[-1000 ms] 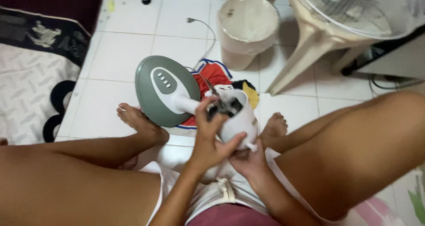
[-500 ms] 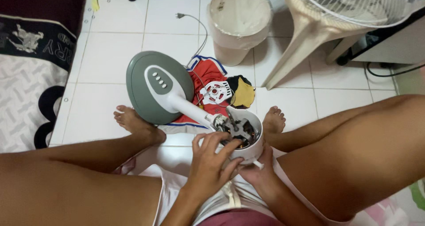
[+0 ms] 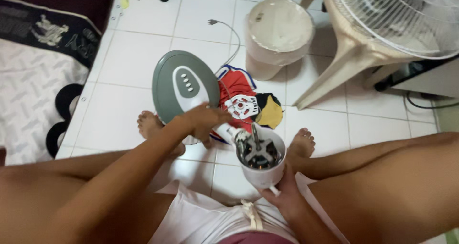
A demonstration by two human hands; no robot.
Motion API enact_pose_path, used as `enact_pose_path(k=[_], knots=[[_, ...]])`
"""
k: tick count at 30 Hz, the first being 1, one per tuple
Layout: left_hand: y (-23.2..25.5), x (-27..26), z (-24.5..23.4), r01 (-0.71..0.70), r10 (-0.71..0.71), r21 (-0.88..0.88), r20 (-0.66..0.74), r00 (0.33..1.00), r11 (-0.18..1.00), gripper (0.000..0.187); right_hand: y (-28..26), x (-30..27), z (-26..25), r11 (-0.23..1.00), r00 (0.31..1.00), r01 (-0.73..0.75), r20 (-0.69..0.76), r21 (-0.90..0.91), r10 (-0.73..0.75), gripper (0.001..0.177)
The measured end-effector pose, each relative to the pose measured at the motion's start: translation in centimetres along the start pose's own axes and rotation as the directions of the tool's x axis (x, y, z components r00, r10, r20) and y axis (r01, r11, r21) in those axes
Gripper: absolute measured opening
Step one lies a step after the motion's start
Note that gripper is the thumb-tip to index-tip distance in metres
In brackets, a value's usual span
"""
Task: The person disassembles a small electric fan by removing the rear grille and unscrewing the motor housing with a screwdriver. They expose the internal motor and fan blades, then reattach the rear grille and tighten the screws.
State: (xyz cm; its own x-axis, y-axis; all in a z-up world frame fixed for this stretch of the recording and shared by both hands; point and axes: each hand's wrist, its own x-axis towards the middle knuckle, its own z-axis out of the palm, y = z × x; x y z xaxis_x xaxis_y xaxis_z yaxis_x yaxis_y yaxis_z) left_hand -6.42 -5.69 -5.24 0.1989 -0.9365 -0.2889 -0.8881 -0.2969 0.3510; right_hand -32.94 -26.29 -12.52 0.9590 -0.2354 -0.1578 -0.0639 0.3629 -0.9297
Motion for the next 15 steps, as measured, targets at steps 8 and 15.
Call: enact_pose_path(k=[8, 15], knots=[[-0.4, 3.4, 3.2, -0.012, -0.008, -0.082, -0.238, 0.971, 0.997, 0.029, 2.0, -0.2, -2.6, 0.996, 0.998, -0.04, -0.045, -0.083, 0.036, 0.077], [-1.0, 2.4, -4.5, -0.011, 0.154, 0.326, -0.414, 0.897, 0.945, 0.027, 1.6, 4.7, -1.8, 0.677, 0.893, -0.3, -0.053, 0.672, 0.448, 0.059]])
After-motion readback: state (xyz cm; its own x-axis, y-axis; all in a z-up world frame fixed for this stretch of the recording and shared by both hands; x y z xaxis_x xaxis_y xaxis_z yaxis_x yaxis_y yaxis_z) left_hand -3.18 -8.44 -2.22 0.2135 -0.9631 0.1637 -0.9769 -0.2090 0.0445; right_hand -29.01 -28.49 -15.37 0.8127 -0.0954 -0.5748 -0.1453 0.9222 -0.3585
